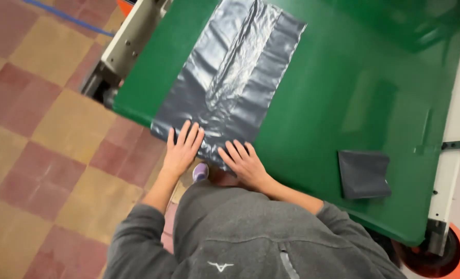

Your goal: Fold plastic bags on a conveyor belt and place them into a storage crate.

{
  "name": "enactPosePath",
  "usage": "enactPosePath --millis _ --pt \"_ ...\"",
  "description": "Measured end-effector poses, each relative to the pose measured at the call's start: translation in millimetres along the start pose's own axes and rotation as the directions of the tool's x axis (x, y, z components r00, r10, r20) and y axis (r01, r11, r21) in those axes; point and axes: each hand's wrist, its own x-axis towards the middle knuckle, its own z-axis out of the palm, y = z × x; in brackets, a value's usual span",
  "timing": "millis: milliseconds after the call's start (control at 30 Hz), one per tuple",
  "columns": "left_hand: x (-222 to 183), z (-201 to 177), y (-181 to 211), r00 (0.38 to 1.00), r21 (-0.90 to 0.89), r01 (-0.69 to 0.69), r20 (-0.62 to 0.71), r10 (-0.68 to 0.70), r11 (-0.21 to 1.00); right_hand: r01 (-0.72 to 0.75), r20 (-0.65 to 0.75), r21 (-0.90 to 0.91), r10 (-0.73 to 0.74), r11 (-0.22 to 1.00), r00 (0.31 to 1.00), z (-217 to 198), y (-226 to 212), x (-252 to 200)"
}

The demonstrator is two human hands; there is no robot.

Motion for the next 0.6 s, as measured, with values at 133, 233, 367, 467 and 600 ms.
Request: enactPosePath --millis 133,233,367,467,600 --pt "6 -31 -38 0.999 -0.174 -0.041 -0.017 0.038 0.984 -0.031 -0.079 0.385 0.066 0.922 0.995 -22 30 14" --pt "29 -68 -79 0.992 -0.379 0.027 0.125 0.022 0.925 -0.319 0.205 0.764 0.258 0.561 0.944 -23 50 -8" --pt "93 -79 -117 0.942 -0.769 0.230 0.330 0.062 0.597 -0.592 0.475 0.782 0.430 0.194 0.768 -18 95 -51" --pt "175 -58 -126 0.965 -0.937 0.208 0.244 0.097 0.282 -0.605 0.370 0.776 0.648 0.179 0.666 -14 144 -40" --pt "294 46 -109 0.971 -0.970 0.238 0.236 -0.047 0.042 -0.551 0.075 0.814 0.906 0.185 0.416 9 236 14"
